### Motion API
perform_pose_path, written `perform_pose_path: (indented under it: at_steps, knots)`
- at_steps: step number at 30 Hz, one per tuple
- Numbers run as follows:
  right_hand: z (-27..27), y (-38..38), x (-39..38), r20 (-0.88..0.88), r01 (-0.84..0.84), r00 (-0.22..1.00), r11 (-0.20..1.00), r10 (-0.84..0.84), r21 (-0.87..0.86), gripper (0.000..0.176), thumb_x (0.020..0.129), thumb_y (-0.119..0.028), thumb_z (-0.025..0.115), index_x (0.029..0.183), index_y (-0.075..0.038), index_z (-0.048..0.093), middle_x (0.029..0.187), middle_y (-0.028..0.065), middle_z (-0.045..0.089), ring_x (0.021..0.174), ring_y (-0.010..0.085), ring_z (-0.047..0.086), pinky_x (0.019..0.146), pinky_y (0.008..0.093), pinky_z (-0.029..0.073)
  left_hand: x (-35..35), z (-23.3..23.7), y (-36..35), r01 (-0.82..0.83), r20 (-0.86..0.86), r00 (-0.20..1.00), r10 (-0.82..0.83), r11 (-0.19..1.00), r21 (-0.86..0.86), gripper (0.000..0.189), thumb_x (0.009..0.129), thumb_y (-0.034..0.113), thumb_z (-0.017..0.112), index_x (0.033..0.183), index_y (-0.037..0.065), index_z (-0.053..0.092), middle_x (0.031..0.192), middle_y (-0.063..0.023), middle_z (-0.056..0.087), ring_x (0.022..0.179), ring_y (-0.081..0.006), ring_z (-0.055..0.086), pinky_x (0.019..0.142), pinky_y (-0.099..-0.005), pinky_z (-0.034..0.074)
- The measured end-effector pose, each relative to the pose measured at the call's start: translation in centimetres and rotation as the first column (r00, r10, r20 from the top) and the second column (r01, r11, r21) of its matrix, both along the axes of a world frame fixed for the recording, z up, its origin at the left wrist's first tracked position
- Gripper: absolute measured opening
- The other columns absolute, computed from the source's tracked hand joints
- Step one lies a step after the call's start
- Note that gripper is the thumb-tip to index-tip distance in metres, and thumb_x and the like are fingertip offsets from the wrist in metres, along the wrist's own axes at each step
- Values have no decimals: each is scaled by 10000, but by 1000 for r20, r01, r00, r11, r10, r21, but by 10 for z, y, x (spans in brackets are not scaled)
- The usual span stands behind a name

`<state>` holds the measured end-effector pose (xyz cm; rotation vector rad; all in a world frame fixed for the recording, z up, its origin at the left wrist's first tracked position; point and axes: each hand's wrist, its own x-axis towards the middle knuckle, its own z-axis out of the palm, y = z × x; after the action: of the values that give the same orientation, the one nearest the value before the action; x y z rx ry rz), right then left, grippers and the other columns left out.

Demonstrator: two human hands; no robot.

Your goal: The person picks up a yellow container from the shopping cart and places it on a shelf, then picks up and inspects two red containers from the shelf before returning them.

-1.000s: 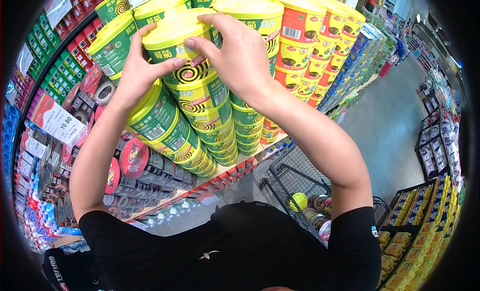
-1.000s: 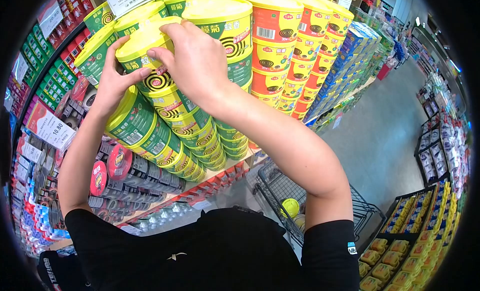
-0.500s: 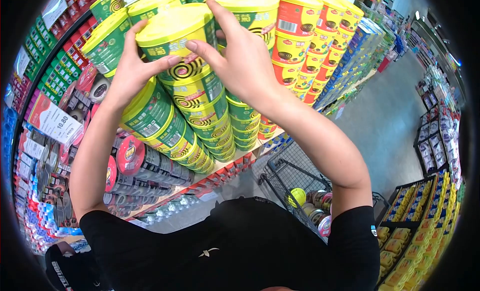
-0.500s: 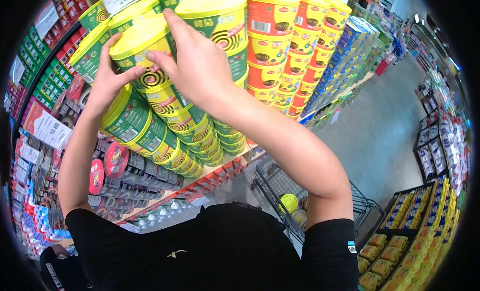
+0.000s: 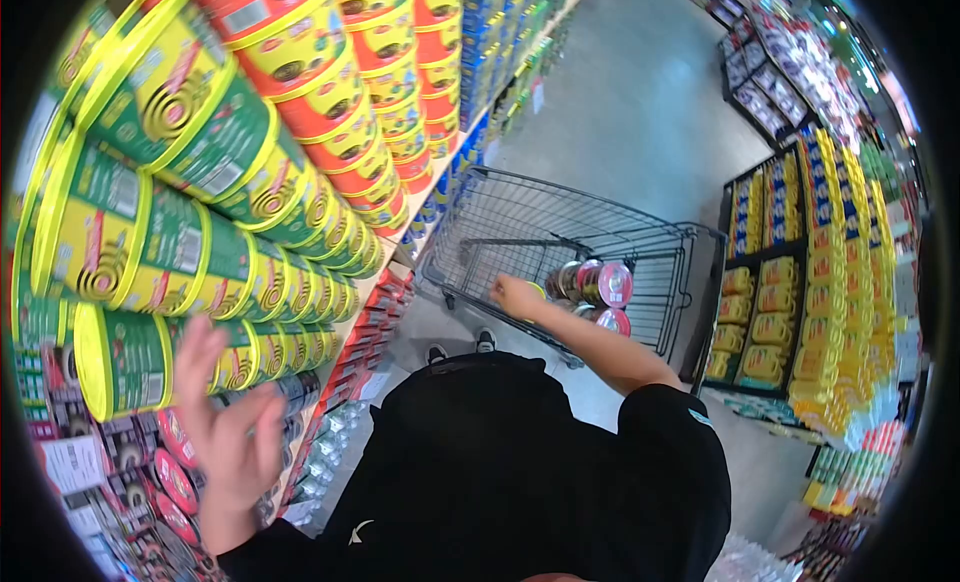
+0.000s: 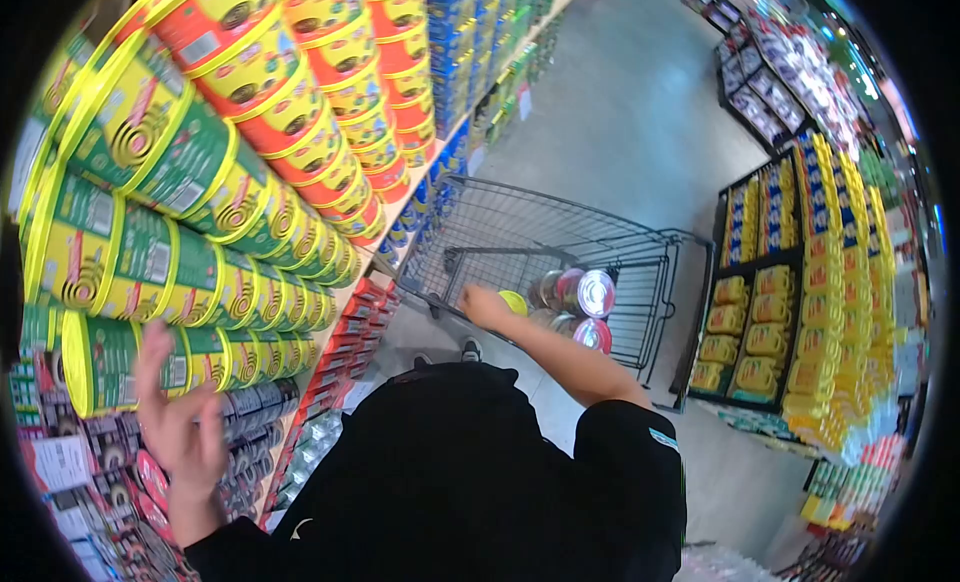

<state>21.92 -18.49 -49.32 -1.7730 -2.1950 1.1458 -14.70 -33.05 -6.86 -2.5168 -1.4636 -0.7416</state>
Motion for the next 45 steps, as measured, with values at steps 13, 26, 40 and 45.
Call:
perform_pose_path:
  at_steps: [13, 26, 40, 45]
  knots:
    - [-51, -109, 95, 179, 32, 984, 960, 18, -277, 780, 904, -567, 664, 1525, -175, 400, 1496, 200, 465, 1400, 458, 402, 1082, 635, 372, 105, -273, 100, 185, 73, 975, -211, 581, -793, 760, 855, 342, 775, 1452, 3, 449, 1387, -251, 518, 1253, -429, 532, 1047, -470, 452]
    - [-267, -24, 144, 92, 450, 889, 820, -448, -354, 804, 847, -491, 742, 1419, 23, 508, 1213, 289, 669, 1127, 404, 662, 947, 441, 526, 193, -366, 130, 230, 251, 968, 4, 393, -890, 724, 914, 408, 718, 1452, -1, 458, 1349, -254, 565, 1224, -415, 575, 1026, -457, 482]
    - [-317, 31, 130, 473, 527, 808, 789, -350, -317, 533, 862, -200, 638, 1327, 17, 494, 1226, 310, 650, 1163, 419, 638, 1007, 481, 509, 298, -613, 229, 86, -16, 854, 520, -171, -981, 736, 913, 445, 680, 1425, -53, 504, 1404, -273, 566, 1300, -370, 563, 1073, -421, 449]
    - [-342, 35, 135, 407, 488, 858, 742, -312, -459, 476, 857, -199, 649, 1268, 12, 535, 1191, 292, 674, 1109, 430, 665, 1006, 498, 504, 321, -717, 217, 152, -176, 691, 701, -379, -913, 745, 924, 446, 663, 1415, -90, 500, 1391, -278, 581, 1271, -356, 590, 1048, -405, 457]
